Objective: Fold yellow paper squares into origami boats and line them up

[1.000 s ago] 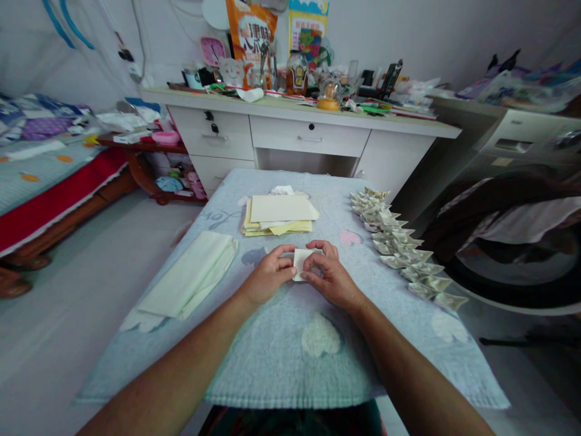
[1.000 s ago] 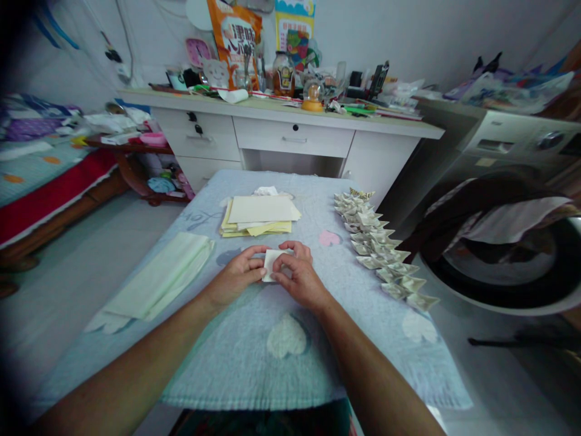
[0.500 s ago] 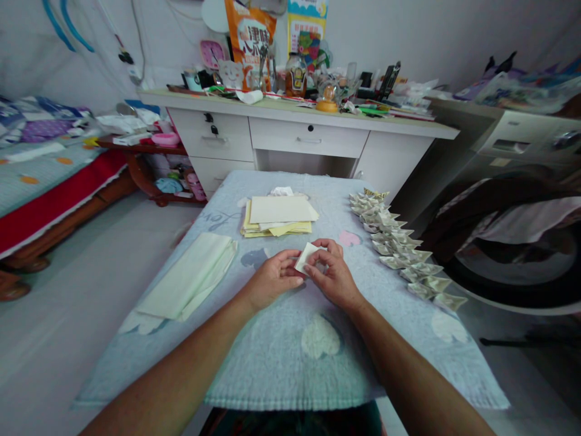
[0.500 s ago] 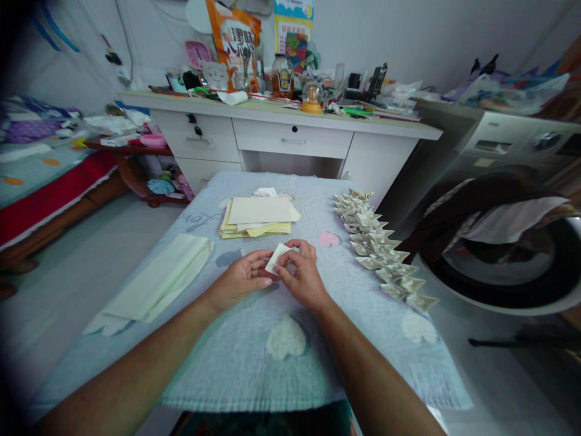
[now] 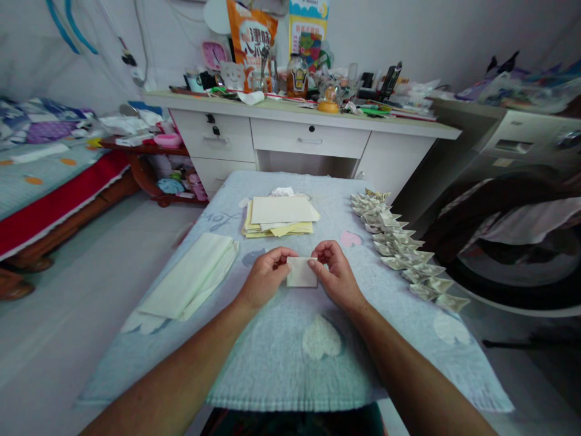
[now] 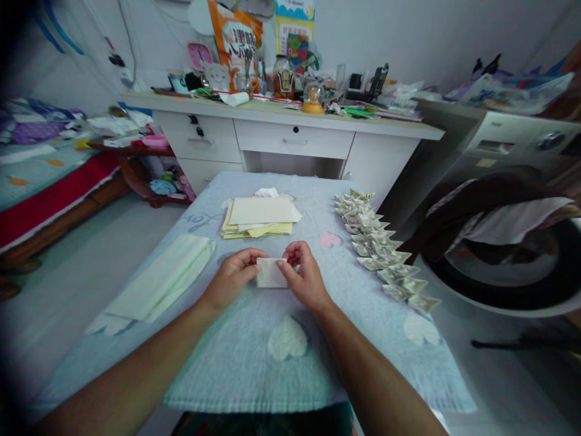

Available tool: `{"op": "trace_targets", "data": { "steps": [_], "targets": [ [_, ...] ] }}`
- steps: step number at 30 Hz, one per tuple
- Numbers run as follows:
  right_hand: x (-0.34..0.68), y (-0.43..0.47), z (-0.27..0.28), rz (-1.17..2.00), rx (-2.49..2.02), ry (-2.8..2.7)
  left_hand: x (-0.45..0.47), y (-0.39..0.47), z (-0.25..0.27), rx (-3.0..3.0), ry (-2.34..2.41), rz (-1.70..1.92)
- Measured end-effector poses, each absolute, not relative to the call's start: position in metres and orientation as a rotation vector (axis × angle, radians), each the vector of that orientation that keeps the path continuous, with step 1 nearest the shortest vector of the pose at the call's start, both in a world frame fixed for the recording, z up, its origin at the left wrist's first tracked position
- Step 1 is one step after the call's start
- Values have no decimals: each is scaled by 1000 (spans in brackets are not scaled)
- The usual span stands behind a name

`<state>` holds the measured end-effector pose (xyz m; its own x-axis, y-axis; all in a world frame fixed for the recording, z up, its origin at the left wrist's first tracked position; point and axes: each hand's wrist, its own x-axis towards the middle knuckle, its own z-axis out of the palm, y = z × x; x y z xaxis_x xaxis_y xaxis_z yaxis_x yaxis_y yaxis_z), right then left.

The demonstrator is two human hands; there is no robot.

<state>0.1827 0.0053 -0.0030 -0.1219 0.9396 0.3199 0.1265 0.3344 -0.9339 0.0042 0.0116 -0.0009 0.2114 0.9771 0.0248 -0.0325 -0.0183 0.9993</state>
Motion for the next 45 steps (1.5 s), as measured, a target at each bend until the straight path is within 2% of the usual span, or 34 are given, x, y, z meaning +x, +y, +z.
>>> {"op": "trace_targets", "data": {
  "steps": [5, 13, 16, 22, 45],
  "targets": [
    [181, 8, -8, 1120, -967, -1394, 8, 8, 0, 1256, 943, 1103],
    [179, 8, -5, 1037, -998, -1345, 14, 7, -6, 1324, 988, 1138],
    [179, 7, -5, 893, -1071, -1457, 15, 9, -6, 1282, 953, 1136],
    [179, 1, -1, 338, -1164, -1789, 16, 10, -4, 1162, 918, 1121],
    [180, -2, 3, 58, -1196, -1985, 18, 7, -2, 1147, 910, 1107]
  ]
}}
